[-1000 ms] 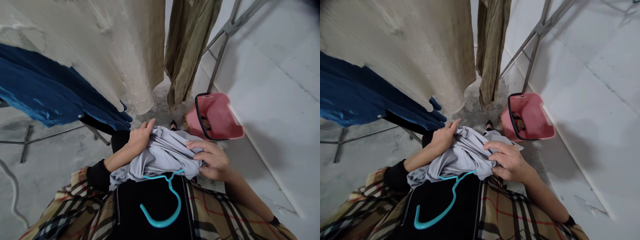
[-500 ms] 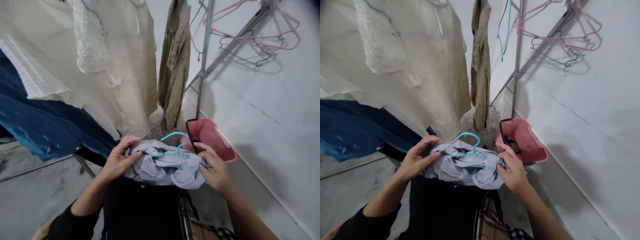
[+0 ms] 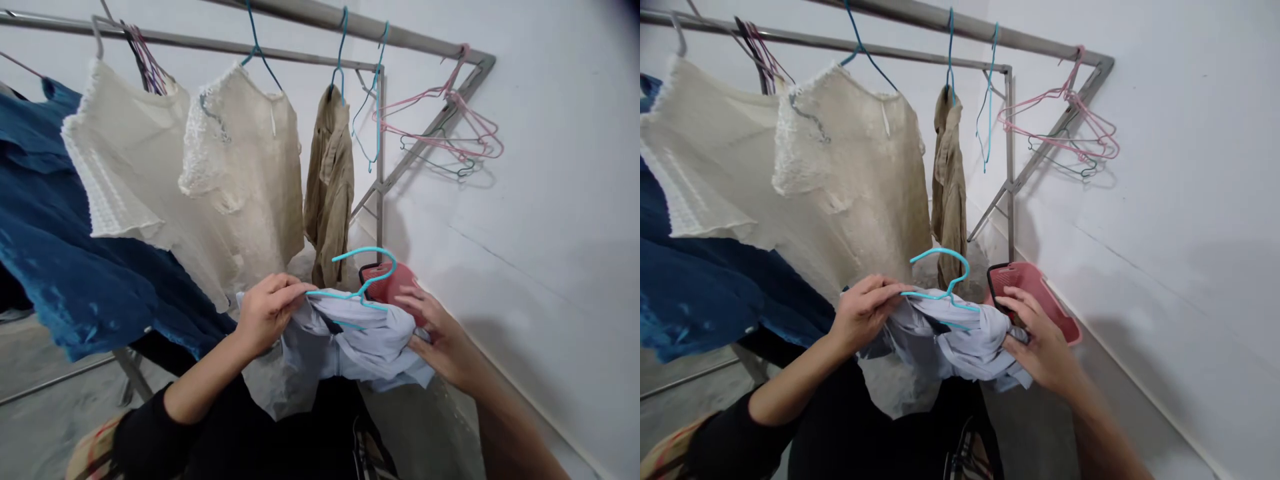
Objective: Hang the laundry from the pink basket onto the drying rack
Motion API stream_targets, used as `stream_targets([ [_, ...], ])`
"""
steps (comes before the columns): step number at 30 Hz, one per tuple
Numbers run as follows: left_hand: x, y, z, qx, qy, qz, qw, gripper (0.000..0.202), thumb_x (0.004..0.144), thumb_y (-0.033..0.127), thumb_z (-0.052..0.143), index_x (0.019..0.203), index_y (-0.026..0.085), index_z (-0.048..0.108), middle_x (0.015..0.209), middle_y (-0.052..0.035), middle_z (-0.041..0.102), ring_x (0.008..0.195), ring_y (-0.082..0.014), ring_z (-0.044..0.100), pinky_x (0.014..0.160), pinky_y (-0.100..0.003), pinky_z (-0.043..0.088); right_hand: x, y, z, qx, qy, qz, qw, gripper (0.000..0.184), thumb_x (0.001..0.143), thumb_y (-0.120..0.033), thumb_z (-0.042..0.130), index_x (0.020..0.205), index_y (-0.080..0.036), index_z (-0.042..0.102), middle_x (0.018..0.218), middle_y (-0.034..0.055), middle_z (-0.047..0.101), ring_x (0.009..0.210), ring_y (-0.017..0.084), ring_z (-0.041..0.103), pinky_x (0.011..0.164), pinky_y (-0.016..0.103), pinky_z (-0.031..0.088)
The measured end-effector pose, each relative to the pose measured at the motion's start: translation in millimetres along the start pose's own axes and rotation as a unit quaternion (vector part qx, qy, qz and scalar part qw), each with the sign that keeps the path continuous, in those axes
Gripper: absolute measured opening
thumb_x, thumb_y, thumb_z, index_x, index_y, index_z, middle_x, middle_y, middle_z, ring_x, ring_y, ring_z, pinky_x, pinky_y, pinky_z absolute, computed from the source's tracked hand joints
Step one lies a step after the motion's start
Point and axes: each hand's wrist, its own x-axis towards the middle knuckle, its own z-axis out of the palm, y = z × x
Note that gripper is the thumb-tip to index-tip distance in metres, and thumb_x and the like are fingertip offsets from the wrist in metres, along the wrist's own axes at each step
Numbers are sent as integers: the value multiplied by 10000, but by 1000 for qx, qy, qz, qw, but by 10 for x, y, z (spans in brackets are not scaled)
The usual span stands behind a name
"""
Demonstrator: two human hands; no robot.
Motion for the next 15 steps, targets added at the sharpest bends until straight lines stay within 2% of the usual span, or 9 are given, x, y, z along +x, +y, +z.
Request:
stream_targets([
  [1,84,15,-9,3,3,0,1000,236,949,213,529,1047,258,739,843,-25,710,760,-125,635,668,-232,488,-39,27,-61,0,-6,15,1000,406,861,-285,621,1260,-210,598,1263,112,639,1169,233,616,942,332,537],
  [3,271,31,-15,2,2,-15,1000,242,954,250,518,1029,264,748,862,-30,717,787,-136,645,687,-244,491,-110,52,-176,27,-23,47,998,328,882,-334,601,1182,-214,657,1037,72,730,892,193,702,761,263,580],
  [5,492,22,-14,-25,-32,-31,999,239,949,304,524,1027,269,748,882,-33,718,834,-153,652,730,-260,497,-171,49,-290,76,-24,92,993,270,898,-388,575,1046,-214,721,853,46,746,715,176,695,624,232,569],
  [7,754,-12,-5,-83,-99,-41,991,278,913,379,577,1133,269,706,983,-42,713,900,-170,647,774,-273,506,-222,40,-416,136,8,163,977,297,872,-445,603,976,-205,744,810,58,746,742,213,710,608,253,578],
  [9,1049,-58,23,-136,-128,-58,981,456,880,444,605,1294,254,603,1157,-72,669,978,-187,627,818,-296,516,-269,34,-560,203,54,254,944,333,813,-486,669,979,-208,749,831,80,752,839,272,727,649,308,604],
  [11,1361,-94,88,-132,-79,-85,984,583,868,465,610,1389,223,509,1302,-113,580,1068,-211,592,892,-337,510,-312,24,-716,266,87,327,903,362,742,-502,726,990,-240,755,861,106,755,882,320,730,668,372,620],
  [13,1667,-101,194,-62,-20,-102,993,626,854,459,631,1412,216,486,1351,-134,518,1165,-246,547,998,-398,464,-343,-3,-866,308,111,366,871,345,692,-525,739,960,-309,766,893,147,749,890,354,728,633,405,619],
  [15,1942,-84,323,25,-10,-117,993,633,852,474,629,1424,245,483,1368,-146,481,1236,-294,510,1047,-457,424,-355,-50,-992,321,135,385,855,325,666,-538,729,933,-357,770,894,186,739,875,386,724,535,422,600],
])
